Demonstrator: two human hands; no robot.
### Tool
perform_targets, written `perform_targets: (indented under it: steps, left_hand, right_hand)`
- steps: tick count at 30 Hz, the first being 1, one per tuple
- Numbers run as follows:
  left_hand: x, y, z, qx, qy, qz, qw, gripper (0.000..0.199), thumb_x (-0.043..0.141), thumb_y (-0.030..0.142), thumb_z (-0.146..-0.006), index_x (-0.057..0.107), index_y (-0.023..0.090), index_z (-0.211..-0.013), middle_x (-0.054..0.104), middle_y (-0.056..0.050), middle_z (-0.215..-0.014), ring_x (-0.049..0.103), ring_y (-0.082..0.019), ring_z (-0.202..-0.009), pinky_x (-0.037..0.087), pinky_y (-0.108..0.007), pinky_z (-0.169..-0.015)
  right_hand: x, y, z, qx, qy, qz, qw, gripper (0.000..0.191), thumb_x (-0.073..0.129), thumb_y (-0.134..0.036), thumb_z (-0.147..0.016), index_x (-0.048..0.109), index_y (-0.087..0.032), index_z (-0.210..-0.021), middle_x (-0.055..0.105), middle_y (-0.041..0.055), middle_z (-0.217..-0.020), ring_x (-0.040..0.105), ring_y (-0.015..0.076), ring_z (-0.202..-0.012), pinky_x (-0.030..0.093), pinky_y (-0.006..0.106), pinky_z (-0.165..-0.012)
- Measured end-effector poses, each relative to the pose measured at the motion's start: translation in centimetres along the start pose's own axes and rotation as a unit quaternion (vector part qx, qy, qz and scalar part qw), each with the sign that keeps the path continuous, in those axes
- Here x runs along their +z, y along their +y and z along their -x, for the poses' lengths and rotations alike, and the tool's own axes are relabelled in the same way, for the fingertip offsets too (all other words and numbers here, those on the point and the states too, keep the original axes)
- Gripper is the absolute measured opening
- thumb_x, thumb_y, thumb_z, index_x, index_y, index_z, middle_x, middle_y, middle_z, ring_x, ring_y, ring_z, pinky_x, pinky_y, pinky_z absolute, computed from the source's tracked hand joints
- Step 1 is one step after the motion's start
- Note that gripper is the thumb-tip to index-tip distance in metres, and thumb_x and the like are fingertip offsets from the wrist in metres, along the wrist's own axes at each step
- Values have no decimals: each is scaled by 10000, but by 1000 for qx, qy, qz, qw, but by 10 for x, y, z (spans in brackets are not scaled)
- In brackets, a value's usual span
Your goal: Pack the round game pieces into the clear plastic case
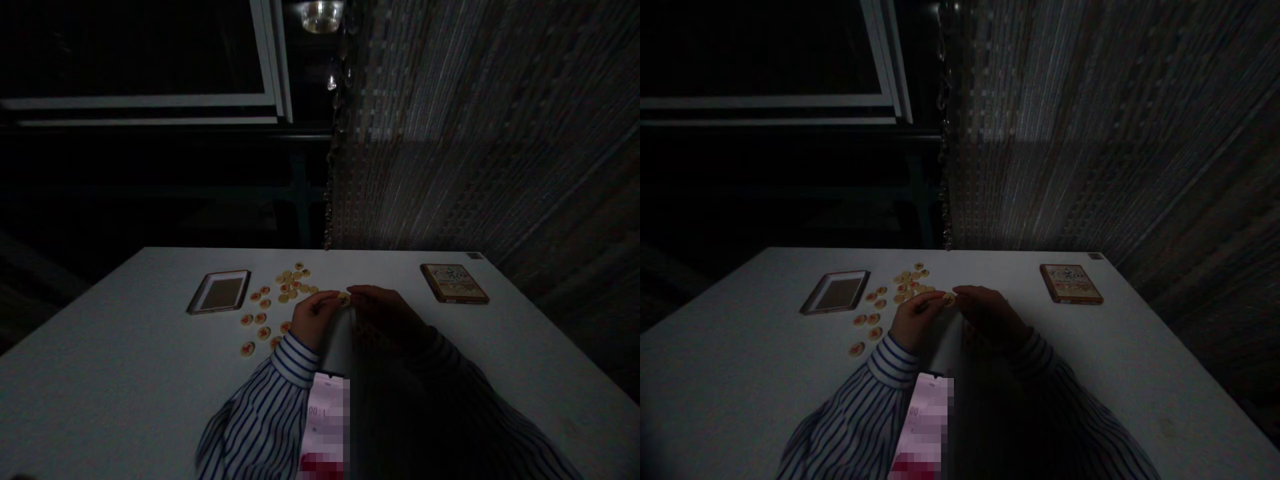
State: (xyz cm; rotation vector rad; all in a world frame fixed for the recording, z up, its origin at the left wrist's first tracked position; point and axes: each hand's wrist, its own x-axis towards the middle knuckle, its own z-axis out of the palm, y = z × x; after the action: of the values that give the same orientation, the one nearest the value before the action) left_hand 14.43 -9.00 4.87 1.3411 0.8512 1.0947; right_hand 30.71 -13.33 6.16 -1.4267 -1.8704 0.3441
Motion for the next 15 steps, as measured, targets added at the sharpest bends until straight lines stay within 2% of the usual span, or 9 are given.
perform_targets:
  steps: [8,15]
  left_hand:
    - [11,-2,-3,8,-15,-16,1000,192,645,243,-643,652,140,-806,689,-56,-814,635,-166,-782,497,-293,-761]
    - [18,1,-10,-1,-60,-24,998,196,639,240,-651,650,127,-811,688,-69,-822,633,-171,-786,495,-292,-755]
  right_hand:
    - [-4,14,3,-9,18,-58,998,243,491,-279,-796,590,-180,-994,660,61,-920,619,155,-814,497,256,-715]
    - [-17,11,3,-10,14,-65,998,200,496,-259,-798,603,-167,-939,661,66,-896,614,148,-805,490,254,-711]
